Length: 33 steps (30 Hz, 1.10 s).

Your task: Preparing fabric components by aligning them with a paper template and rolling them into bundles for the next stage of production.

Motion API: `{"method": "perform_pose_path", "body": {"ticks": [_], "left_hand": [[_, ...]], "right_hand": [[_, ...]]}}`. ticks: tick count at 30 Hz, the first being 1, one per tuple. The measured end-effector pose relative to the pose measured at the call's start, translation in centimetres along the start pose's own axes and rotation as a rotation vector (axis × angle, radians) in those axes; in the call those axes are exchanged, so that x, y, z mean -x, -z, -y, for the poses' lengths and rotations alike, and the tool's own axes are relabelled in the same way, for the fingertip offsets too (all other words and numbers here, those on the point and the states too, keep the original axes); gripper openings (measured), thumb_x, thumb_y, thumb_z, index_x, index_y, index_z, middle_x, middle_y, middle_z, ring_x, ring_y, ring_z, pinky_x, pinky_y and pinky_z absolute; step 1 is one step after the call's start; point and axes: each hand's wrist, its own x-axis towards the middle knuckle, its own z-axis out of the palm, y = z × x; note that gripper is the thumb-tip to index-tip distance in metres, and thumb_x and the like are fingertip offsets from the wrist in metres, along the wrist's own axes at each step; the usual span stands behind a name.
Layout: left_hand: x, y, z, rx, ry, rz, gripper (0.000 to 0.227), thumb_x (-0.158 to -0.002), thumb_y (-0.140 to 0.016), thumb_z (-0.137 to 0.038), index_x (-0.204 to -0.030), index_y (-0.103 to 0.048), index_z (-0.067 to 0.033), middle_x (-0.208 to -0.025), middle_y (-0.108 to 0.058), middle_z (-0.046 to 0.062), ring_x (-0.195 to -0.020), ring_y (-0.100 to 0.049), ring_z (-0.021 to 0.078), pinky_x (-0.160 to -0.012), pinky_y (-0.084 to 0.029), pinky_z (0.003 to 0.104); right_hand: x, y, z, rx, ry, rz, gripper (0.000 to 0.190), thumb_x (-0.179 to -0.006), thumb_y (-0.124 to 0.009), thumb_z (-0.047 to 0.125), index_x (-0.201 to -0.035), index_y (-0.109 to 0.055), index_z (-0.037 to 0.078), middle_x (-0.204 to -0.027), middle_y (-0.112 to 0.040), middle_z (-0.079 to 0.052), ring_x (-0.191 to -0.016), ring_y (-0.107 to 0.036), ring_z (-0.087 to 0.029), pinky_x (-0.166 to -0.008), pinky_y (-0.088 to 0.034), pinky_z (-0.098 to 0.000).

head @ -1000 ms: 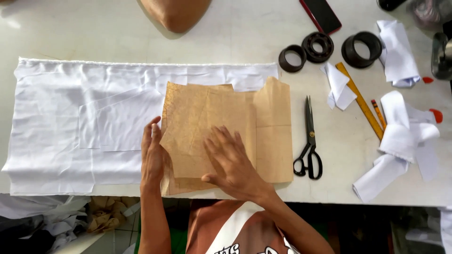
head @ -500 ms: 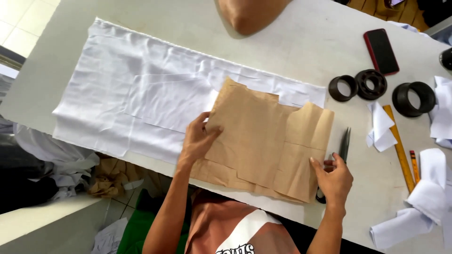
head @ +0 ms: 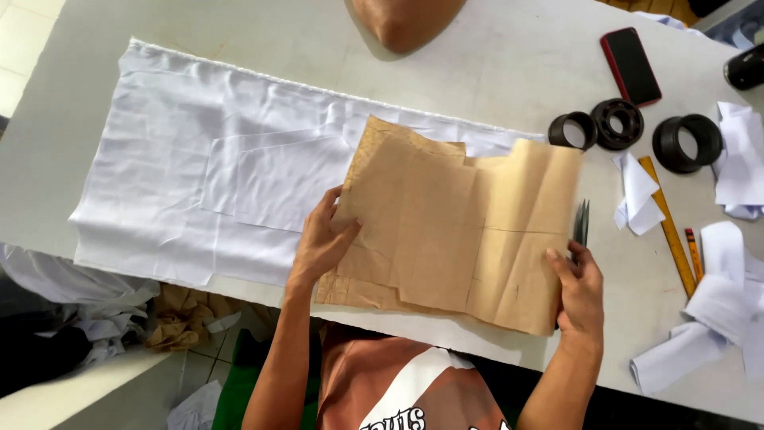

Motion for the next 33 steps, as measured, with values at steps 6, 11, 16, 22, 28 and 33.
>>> {"method": "perform_pose_path", "body": {"ticks": [6,11,16,22,28,33], "left_hand": [[0.3,-0.1,-0.3,-0.059,-0.008,-0.004,0.060,-0.084,-0.066,-0.004,-0.143,-0.052,-0.0009,-0.123,-0.068,0.032,-0.114,-0.067,0.0494,-0.094,-0.057,0.055],[0.0,-1.3,0.1,0.086,0.026,0.029,0.060,-0.087,-0.064,-0.005,-0.145,-0.051,-0.0006,-0.112,-0.072,0.030,-0.101,-0.073,0.0428,-0.085,-0.061,0.052],[0.2,-4.1,0.0,0.137,0.054,0.057,0.049,-0.093,-0.060,-0.007,-0.142,-0.056,-0.0045,-0.111,-0.074,0.026,-0.095,-0.075,0.0360,-0.082,-0.063,0.050],[-0.6,-4.9,3.6,0.072,0.108,0.045,0.055,-0.105,-0.047,-0.049,-0.140,-0.060,-0.0092,-0.110,-0.075,0.020,-0.101,-0.073,0.0306,-0.089,-0.059,0.049],[0.2,-5.1,-0.3,-0.118,0.162,-0.029,0.066,-0.079,-0.084,-0.038,-0.132,-0.064,-0.0046,-0.105,-0.076,0.021,-0.099,-0.075,0.0353,-0.090,-0.060,0.048],[-0.4,-6.4,2.2,-0.125,0.115,-0.022,0.052,-0.075,-0.088,-0.017,-0.119,-0.065,-0.0013,-0.099,-0.076,0.022,-0.093,-0.074,0.0343,-0.083,-0.061,0.046]], "right_hand": [[0.0,-0.6,0.5,-0.063,-0.063,0.081,0.033,-0.083,-0.083,0.007,-0.114,-0.070,0.003,-0.084,-0.070,-0.008,-0.071,-0.071,-0.020,-0.059,-0.059,-0.0340],[2.4,-1.2,5.9,-0.106,0.030,0.105,0.025,-0.084,-0.081,0.006,-0.104,-0.066,0.002,-0.079,-0.067,-0.012,-0.067,-0.072,-0.026,-0.058,-0.060,-0.0394],[3.9,-4.6,7.4,-0.093,0.077,0.234,0.026,-0.080,-0.084,0.007,-0.102,-0.069,0.002,-0.079,-0.068,-0.012,-0.069,-0.070,-0.024,-0.059,-0.060,-0.0412],[6.1,-13.0,8.0,0.205,0.152,0.649,0.053,-0.081,-0.087,0.029,-0.123,-0.068,0.003,-0.109,-0.068,-0.018,-0.101,-0.066,-0.032,-0.081,-0.059,-0.0447],[4.6,-9.4,2.4,0.215,0.211,0.317,0.028,-0.084,-0.081,0.013,-0.112,-0.076,0.015,-0.104,-0.076,-0.007,-0.084,-0.073,-0.021,-0.064,-0.059,-0.0294],[1.9,-7.4,0.3,0.522,0.032,0.035,0.034,-0.082,-0.084,0.032,-0.108,-0.075,0.014,-0.086,-0.077,-0.008,-0.065,-0.073,-0.024,-0.054,-0.055,-0.0326]]}}
